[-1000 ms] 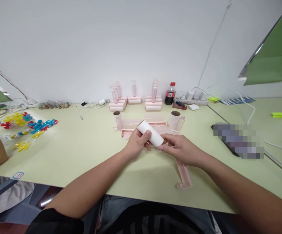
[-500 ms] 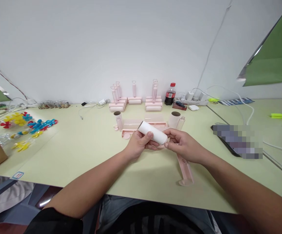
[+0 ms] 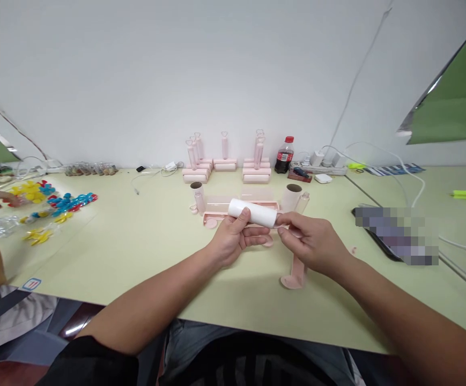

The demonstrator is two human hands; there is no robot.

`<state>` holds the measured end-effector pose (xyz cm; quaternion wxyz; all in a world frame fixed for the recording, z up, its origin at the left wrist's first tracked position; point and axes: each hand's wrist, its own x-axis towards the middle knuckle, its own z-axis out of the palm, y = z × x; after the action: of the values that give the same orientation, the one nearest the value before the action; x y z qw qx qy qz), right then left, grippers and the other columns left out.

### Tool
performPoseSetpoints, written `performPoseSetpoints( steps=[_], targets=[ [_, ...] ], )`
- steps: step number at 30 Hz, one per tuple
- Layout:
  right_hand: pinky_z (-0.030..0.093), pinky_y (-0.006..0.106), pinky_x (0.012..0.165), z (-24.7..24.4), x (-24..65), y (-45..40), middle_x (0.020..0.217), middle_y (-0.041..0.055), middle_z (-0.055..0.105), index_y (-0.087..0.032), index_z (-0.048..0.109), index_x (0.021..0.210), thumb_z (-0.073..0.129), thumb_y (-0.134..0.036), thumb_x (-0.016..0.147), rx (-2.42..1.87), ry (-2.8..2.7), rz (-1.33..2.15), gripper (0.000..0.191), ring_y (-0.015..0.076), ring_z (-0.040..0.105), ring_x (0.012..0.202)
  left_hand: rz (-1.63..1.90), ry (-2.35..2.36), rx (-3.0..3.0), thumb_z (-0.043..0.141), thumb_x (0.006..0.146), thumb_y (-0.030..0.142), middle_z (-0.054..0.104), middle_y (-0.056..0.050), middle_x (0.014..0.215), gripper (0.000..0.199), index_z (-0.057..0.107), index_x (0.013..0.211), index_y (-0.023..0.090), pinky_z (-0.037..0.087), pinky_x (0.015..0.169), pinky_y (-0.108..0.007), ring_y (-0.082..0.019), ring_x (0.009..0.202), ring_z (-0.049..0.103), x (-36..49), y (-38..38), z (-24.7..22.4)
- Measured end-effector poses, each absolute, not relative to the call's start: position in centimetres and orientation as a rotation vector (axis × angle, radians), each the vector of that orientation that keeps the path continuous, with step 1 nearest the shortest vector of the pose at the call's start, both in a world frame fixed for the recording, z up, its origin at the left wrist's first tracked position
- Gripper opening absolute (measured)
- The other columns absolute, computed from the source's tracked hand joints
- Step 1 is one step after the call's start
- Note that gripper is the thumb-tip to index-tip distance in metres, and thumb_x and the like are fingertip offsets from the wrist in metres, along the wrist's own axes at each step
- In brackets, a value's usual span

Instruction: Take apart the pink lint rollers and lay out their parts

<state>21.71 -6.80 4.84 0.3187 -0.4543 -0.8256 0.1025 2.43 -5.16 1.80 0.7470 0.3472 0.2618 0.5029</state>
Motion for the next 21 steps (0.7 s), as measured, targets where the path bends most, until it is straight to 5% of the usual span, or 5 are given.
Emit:
performPoseSetpoints(
  steps=[7, 21],
  targets=[
    [0.034, 0.025, 0.053, 5.7, 23.6, -5.6, 0.063, -0.0015, 0.058, -0.021, 0.061, 0.073, 0.048, -0.028, 0.083, -1.475, -2.390, 0.743, 0.018, 0.0139, 0.049, 0.057, 1.132, 0.618, 0.826, 0.074, 0.075, 0.052, 0.072, -0.009, 0.085, 0.050, 0.060, 0.100, 0.011, 0.061, 0.055, -0.026, -0.020, 0.071, 0.072, 2.1, -5.1, 1.8],
    [0.036, 0.025, 0.051, 4.1, 24.5, -3.8, 0.077, 0.0028, 0.064, -0.020, 0.072, 0.100, 0.051, -0.038, 0.086, -1.327, -2.333, 1.393, 0.031, 0.0125, 0.046, 0.056, 1.149, 0.691, 0.916, 0.070, 0.073, 0.061, 0.066, -0.003, 0.077, 0.057, 0.054, 0.102, 0.014, 0.052, 0.044, -0.022, -0.014, 0.058, 0.066, 1.7, -5.1, 2.2]
  ],
)
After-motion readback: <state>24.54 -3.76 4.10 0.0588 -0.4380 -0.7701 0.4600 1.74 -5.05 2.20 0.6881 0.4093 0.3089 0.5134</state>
